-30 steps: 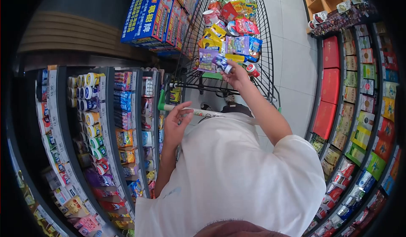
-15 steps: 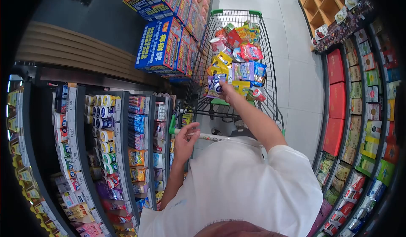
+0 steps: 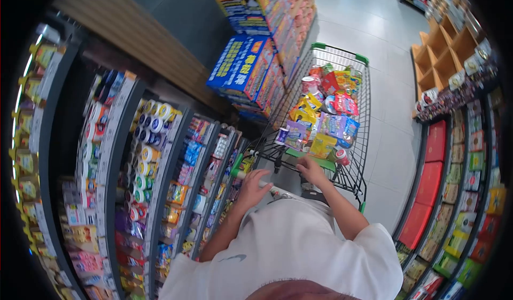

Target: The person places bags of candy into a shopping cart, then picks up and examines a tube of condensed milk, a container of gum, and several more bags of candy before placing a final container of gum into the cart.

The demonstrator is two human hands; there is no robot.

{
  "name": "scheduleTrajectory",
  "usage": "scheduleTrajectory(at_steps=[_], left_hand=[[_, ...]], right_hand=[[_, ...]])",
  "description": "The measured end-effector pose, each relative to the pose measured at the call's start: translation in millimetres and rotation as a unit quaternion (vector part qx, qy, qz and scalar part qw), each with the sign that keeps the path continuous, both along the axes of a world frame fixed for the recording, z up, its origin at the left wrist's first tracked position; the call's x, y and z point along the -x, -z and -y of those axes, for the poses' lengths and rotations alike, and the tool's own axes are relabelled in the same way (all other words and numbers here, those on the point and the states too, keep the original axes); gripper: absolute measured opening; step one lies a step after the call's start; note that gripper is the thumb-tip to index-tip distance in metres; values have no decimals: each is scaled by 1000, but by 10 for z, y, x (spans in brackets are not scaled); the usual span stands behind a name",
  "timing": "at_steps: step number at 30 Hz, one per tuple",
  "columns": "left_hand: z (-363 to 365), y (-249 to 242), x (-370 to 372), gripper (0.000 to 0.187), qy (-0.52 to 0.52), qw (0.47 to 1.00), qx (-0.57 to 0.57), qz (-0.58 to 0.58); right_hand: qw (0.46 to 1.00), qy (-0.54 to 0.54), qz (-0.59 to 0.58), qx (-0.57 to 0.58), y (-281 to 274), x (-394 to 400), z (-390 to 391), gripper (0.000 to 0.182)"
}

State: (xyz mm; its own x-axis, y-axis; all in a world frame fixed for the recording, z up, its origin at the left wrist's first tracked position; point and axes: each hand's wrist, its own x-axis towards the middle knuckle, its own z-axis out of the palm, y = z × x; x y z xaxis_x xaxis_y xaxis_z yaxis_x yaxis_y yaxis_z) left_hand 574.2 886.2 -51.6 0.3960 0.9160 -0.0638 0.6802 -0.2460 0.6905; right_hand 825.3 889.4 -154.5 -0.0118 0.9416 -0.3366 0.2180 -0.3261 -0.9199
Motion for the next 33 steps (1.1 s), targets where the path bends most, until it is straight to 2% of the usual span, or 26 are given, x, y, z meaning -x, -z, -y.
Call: scheduleTrajectory(at_steps=[8, 11, 13, 17, 21, 24, 27, 31, 33], left_hand=[[52, 225, 35, 45, 3, 997, 73, -24], [77, 377, 100, 41, -33, 995, -7, -91], [50, 509, 167, 37, -53, 990, -53, -117], [-42, 539, 211, 36, -42, 993, -68, -86], [-66, 552, 196, 34, -36, 996, -37, -79], [-62, 581, 209, 33, -37, 996, -49, -70], [-49, 593, 201, 33, -34, 995, -63, -68], [-42, 567, 229, 33, -26, 994, -71, -74], [-54, 575, 238, 34, -19, 994, -80, -68]], right_hand=[[988, -77, 98, -87, -115, -38, 258, 39], [967, -141, 169, -131, -374, -65, 295, 42], [955, -145, 198, -164, -318, -85, 319, 43], [939, -137, 307, -72, -290, -180, 340, 42], [925, -174, 332, -57, -228, -212, 325, 43], [925, -231, 299, -33, -178, -292, 260, 47], [976, -186, 111, -7, -57, -418, 178, 57], [969, -202, 140, 16, 9, -416, 124, 66], [971, -198, 132, 25, 148, -453, 120, 64]])
